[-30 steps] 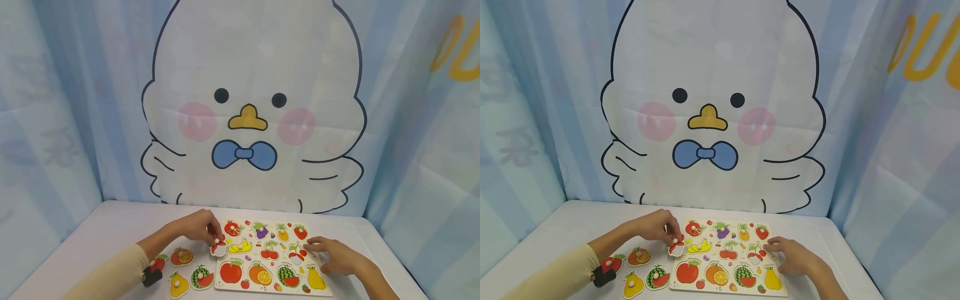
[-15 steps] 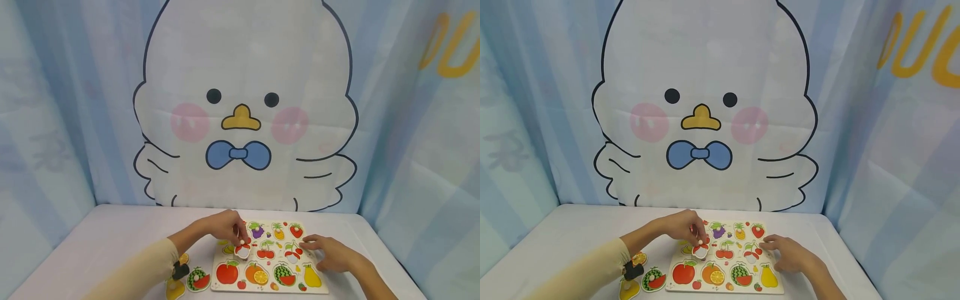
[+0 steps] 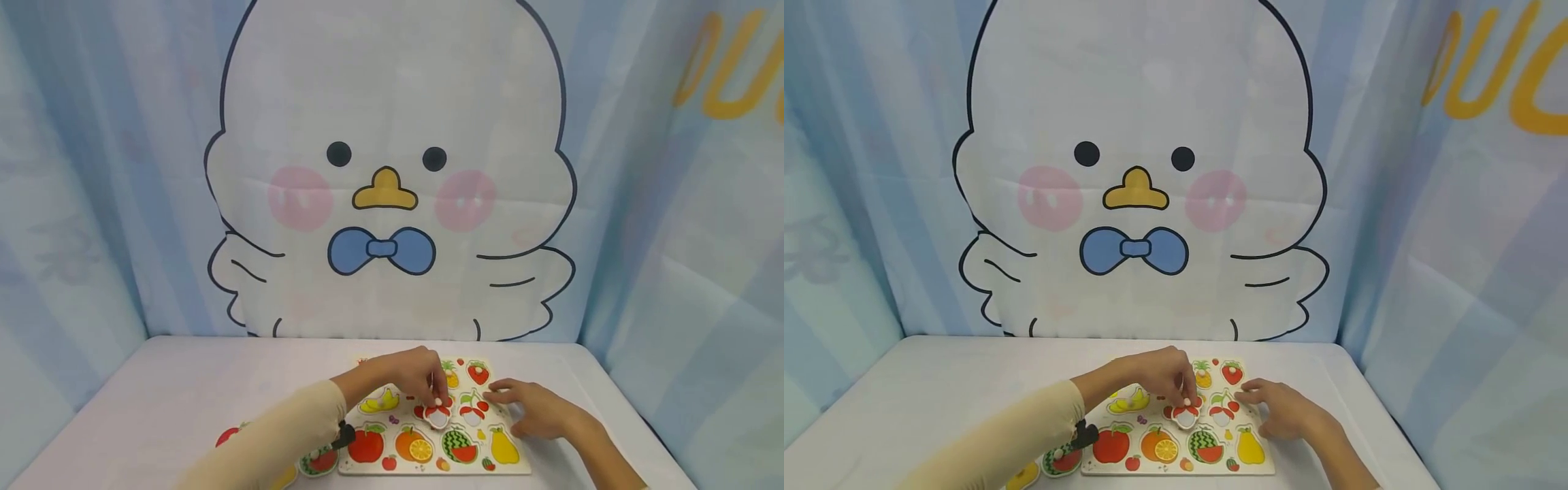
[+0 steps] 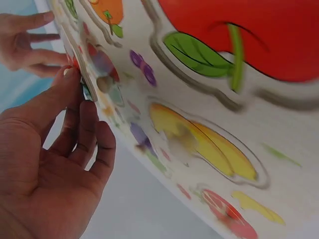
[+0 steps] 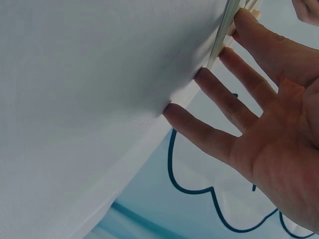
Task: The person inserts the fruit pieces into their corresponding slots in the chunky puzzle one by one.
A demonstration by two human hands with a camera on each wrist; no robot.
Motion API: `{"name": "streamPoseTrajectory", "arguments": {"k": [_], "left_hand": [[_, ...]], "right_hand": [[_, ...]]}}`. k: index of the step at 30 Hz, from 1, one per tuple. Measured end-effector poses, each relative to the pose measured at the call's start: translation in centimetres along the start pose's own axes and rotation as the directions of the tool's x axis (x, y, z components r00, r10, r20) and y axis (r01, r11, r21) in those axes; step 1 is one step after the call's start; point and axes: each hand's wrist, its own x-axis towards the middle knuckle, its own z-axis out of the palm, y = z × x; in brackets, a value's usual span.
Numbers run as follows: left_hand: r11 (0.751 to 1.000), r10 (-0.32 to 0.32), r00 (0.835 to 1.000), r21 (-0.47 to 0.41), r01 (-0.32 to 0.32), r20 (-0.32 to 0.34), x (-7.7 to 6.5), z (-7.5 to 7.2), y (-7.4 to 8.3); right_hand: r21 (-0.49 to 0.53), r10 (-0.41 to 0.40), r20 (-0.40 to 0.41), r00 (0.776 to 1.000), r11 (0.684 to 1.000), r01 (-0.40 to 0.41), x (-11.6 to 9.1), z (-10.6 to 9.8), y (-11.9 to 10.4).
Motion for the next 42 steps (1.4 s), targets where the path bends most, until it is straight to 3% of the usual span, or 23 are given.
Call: {"name": "streamPoseTrajectory", "arguments": {"k": [6, 11, 20, 33, 42], "left_hand": [[0.999, -0.005, 1.0, 0.041, 0.005, 0.007, 2.1, 0.7, 0.7], [0.999, -0.039, 0.999, 0.038, 0.039, 0.004, 2.9, 1.0, 1.4], [0.995, -0.078, 0.997, 0.059, 0.079, -0.017, 4.4, 1.6, 1.9], [0.989, -0.09, 0.994, 0.111, 0.096, -0.061, 5.9, 2.2, 2.8], [0.992, -0.089, 0.994, 0.087, 0.094, -0.063, 6.0, 2.5, 3.0]], "right_hand": [[-0.005, -0.041, 0.002, 0.999, 0.999, 0.041, 0.0, -0.2, 0.0], [-0.012, -0.062, 0.005, 0.998, 0.998, 0.062, 0.1, -0.1, -0.1], [-0.023, -0.022, -0.024, 0.999, 1.0, 0.021, 0.1, 0.0, -0.1], [-0.032, -0.019, -0.037, 0.999, 0.999, 0.018, -0.3, -0.1, 0.2], [-0.025, -0.012, -0.048, 0.999, 1.0, 0.011, -0.5, -0.3, -0.2]]}}
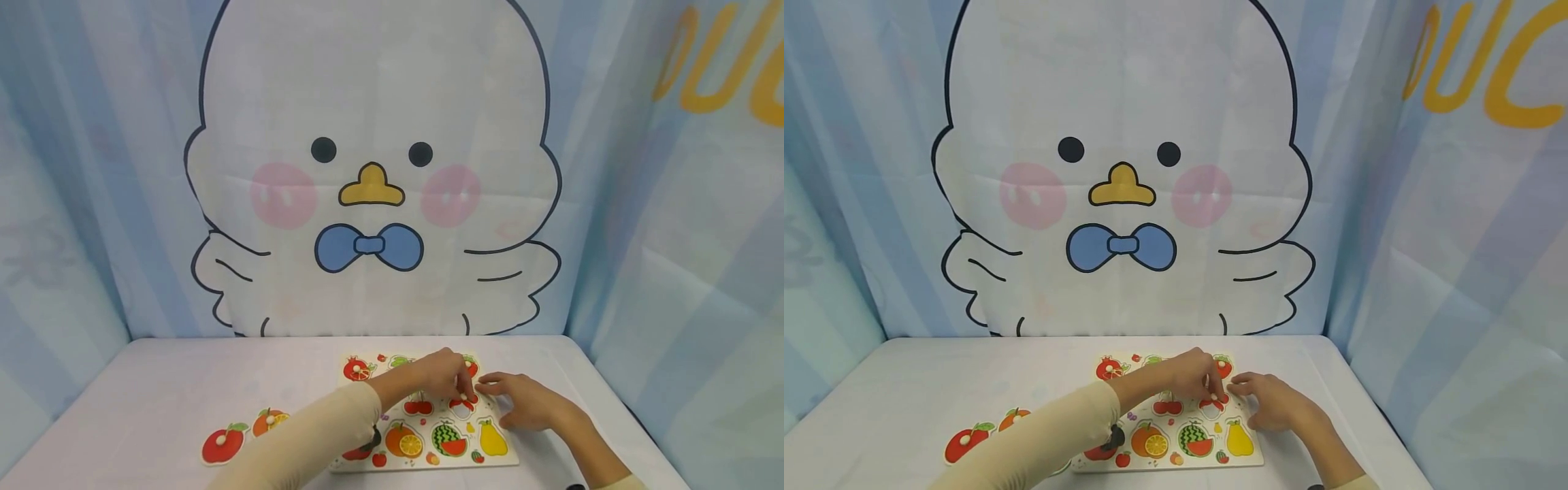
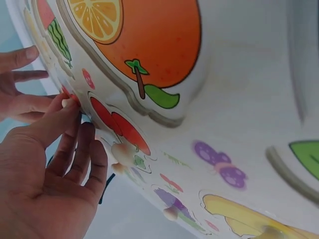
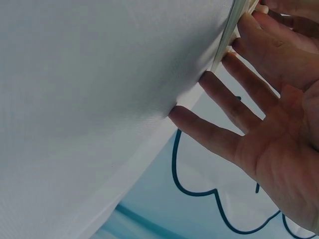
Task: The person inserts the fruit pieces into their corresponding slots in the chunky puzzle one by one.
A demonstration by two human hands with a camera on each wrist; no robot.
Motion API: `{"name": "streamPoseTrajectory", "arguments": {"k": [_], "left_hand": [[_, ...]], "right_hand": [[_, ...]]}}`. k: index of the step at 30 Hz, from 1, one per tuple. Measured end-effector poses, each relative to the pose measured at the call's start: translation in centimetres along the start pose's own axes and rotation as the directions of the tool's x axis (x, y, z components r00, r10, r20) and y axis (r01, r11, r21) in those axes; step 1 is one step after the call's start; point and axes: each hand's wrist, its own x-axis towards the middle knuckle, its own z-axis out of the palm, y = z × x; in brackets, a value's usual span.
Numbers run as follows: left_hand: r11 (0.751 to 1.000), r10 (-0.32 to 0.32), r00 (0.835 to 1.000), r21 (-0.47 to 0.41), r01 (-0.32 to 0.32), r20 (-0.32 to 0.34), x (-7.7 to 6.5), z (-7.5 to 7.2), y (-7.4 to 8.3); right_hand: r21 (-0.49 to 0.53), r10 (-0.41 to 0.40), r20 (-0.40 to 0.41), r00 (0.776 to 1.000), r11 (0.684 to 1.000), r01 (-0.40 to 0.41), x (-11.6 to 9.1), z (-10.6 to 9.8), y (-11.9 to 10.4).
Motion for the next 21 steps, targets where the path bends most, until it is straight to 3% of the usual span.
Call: {"name": "streamPoseTrajectory", "arguments": {"k": [11, 21], "left_hand": [[0.999, 0.036, 0.999, -0.033, -0.036, 0.012, -0.8, -0.5, -0.6], [0.997, 0.033, 0.997, -0.07, -0.028, 0.066, -2.9, -1.3, -1.3]], "right_hand": [[0.001, 0.012, 0.009, 1.0, 1.0, -0.012, 0.1, 0.0, -0.1], [0.003, 0.004, 0.011, 1.0, 1.0, -0.004, 0.1, 0.0, 0.0]]}}
